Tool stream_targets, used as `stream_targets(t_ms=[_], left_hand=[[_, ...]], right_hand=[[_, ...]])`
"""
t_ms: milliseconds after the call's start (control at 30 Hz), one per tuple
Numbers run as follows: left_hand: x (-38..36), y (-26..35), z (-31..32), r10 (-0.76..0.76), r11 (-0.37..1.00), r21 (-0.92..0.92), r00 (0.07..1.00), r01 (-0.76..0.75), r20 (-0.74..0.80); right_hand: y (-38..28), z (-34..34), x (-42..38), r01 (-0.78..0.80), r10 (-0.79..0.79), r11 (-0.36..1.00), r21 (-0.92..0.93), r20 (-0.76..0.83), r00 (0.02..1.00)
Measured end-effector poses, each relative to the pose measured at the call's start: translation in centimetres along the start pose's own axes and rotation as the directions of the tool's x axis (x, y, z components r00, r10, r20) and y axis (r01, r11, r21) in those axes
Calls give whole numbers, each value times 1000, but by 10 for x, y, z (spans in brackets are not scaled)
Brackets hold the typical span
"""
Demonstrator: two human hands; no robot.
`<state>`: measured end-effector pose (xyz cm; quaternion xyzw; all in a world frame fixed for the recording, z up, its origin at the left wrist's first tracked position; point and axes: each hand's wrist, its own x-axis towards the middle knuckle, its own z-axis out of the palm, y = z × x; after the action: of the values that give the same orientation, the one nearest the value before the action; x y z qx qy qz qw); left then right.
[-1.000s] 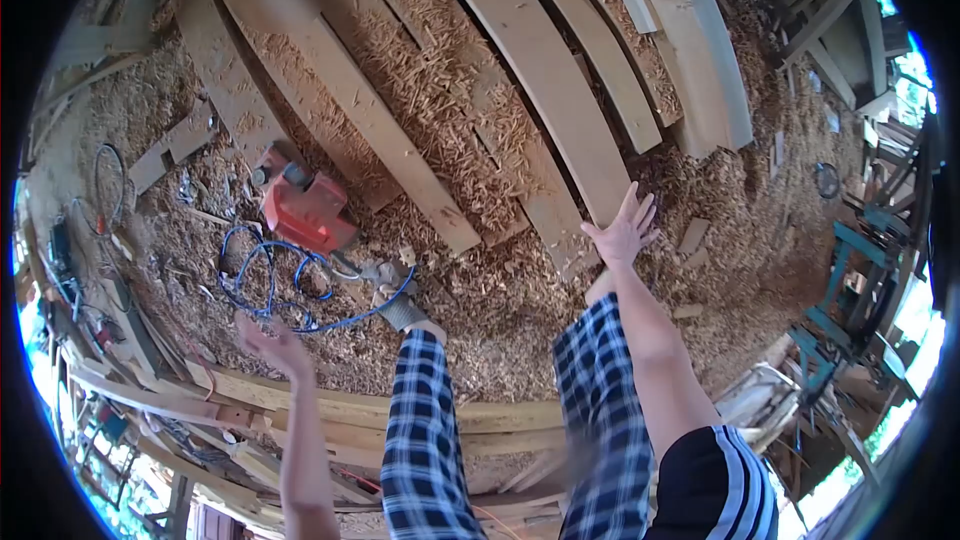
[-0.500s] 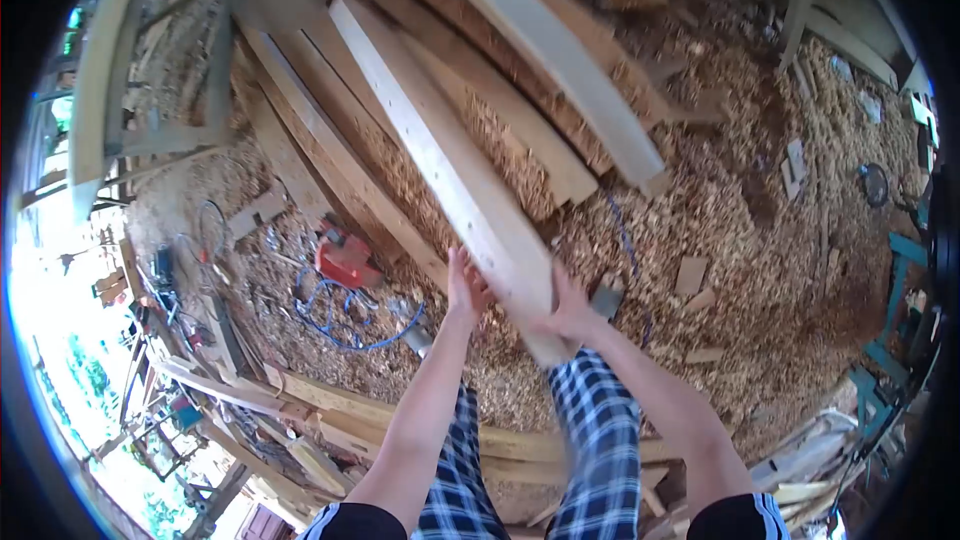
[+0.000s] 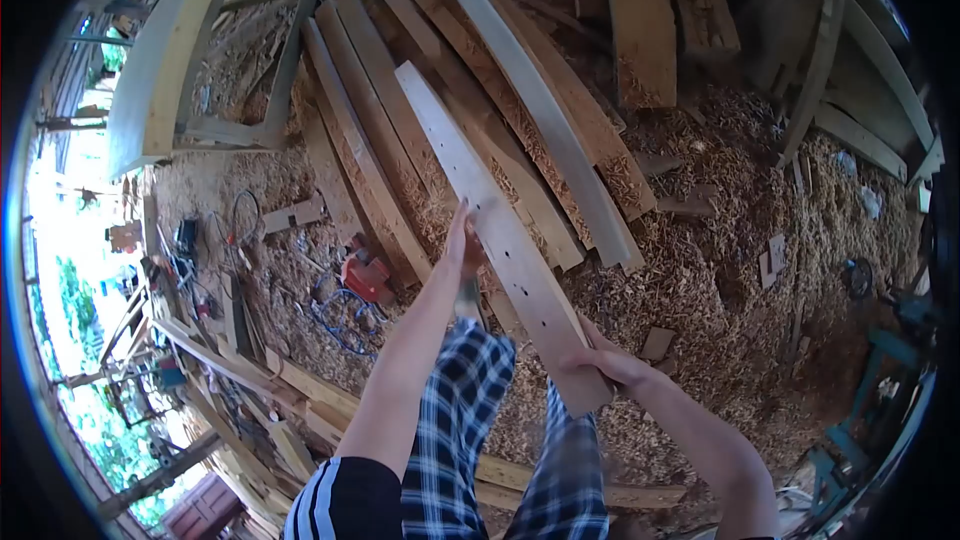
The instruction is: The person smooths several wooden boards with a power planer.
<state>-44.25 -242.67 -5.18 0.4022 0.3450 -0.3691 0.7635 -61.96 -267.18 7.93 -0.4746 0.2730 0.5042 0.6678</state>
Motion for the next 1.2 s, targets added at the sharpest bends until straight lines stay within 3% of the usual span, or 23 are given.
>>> stream_targets(t_ms=[100,167,233,267,300,367,400,467,533,600,633,700,733,767,833,900,967,1033,1133,1200], left_hand=[[58,28,-20,11,1000,-29,1000,-11,-7],[96,43,-21,21,1000,-19,999,-22,-45],[114,54,-23,-127,989,-80,991,125,-28],[116,52,-18,-102,993,-75,988,93,-114],[124,50,-16,-123,991,-73,985,114,-125],[136,49,-24,-24,998,-70,968,7,-250],[136,54,-21,-41,998,-65,966,25,-256],[133,67,-18,-90,993,-95,980,73,-179],[138,83,-11,-72,996,-69,975,58,-210],[145,92,-6,-62,998,-43,969,53,-240],[151,97,-7,-19,1000,-27,972,13,-233],[164,109,-3,26,1000,-8,974,-28,-226],[170,117,0,60,998,-6,973,-63,-223],[176,125,2,93,995,-2,970,-96,-224],[199,141,2,110,994,46,965,-102,-238],[222,159,7,205,962,243,922,-128,-328],[233,171,22,356,916,263,918,-304,-176],[259,184,15,260,950,189,965,-248,-42],[281,197,31,275,925,297,957,-237,-93],[296,194,35,386,884,345,909,-315,-158]], right_hand=[[-11,-13,-4,-13,9,992,-125,-39,999],[-11,-26,2,50,-55,993,-108,-44,998],[3,-27,12,-46,-61,901,-431,-232,971],[7,-25,19,-71,-129,832,-551,-316,940],[3,-26,26,-84,-108,840,-536,-317,942],[-10,-25,36,36,-274,798,-602,-308,911],[-15,-25,41,74,-329,741,-668,-265,906],[-28,-20,47,44,-289,750,-660,-268,919],[-43,-18,62,33,-271,745,-667,-257,928],[-54,-9,77,-18,-443,477,-879,-257,859],[-54,-3,88,-19,-432,485,-874,-259,864],[-53,7,116,-99,-657,322,-941,-298,693],[-63,12,125,-90,-699,385,-918,-354,622],[-64,8,138,-84,-697,389,-917,-353,623],[-61,-5,169,-238,-719,330,-913,-407,564],[-72,-5,196,-230,-724,379,-897,-442,529],[-73,0,219,-292,-786,360,-886,-457,417],[-86,5,232,-280,-741,429,-859,-511,435],[-94,3,259,-252,-696,522,-815,-578,427],[-97,-7,277,-256,-681,555,-792,-609,407]])
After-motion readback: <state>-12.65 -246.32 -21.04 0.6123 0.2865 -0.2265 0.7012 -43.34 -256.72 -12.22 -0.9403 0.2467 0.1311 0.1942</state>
